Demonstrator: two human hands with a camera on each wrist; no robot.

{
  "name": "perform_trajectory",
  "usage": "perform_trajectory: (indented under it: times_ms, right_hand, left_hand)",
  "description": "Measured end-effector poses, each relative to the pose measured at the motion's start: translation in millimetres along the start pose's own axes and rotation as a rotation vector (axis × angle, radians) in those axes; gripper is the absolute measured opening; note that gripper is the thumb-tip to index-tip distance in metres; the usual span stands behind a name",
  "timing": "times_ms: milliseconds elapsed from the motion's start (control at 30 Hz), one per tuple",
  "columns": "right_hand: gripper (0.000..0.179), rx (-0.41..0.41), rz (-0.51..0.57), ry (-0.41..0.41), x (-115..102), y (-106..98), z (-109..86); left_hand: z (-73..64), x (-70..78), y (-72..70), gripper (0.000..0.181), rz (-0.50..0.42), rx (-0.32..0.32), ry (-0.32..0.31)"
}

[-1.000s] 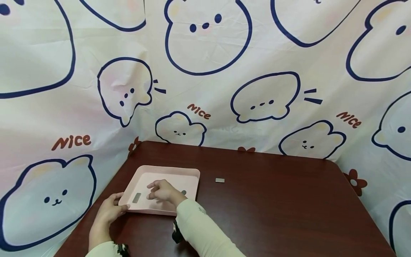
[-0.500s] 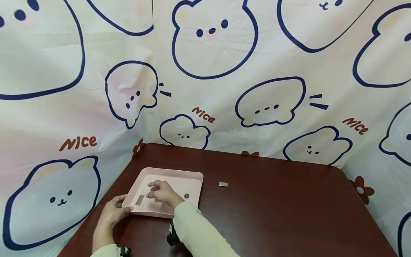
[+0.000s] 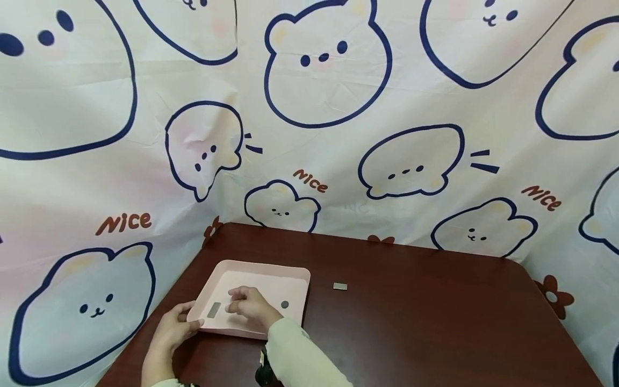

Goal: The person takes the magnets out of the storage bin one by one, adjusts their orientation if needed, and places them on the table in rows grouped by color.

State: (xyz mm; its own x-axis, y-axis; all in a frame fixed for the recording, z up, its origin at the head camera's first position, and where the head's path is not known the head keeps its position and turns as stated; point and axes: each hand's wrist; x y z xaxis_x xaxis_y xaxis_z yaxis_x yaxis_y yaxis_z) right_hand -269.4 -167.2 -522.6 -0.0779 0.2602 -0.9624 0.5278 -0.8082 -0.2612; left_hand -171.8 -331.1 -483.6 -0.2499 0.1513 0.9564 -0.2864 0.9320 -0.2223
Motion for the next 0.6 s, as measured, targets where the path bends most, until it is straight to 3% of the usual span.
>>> perform_trajectory:
  times_ms: [433, 600]
  right_hand:
    - [0.032, 0.004, -0.185, 0.009, -5.5, 6.7, 8.6]
    - [0.032, -0.032, -0.244, 0.019, -16.8, 7.3, 11.6]
  left_hand:
    - [0.2, -3.6, -3.1, 0.06, -0.009, -0.011, -0.006]
    - [0.4, -2.1, -3.3, 0.06, -0.028, -0.012, -0.004]
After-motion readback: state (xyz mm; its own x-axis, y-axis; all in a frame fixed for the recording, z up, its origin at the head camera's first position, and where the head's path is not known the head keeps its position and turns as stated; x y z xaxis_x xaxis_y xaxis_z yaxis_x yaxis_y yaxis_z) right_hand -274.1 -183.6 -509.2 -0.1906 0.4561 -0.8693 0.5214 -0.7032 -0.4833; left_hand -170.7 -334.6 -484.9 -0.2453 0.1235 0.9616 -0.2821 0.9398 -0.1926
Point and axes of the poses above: each hand's wrist, its own z-axis towards the middle knuckle, its own y-axis out of the palm, x = y × z, and after that the axes turned 10 degrees about -z, right-handed
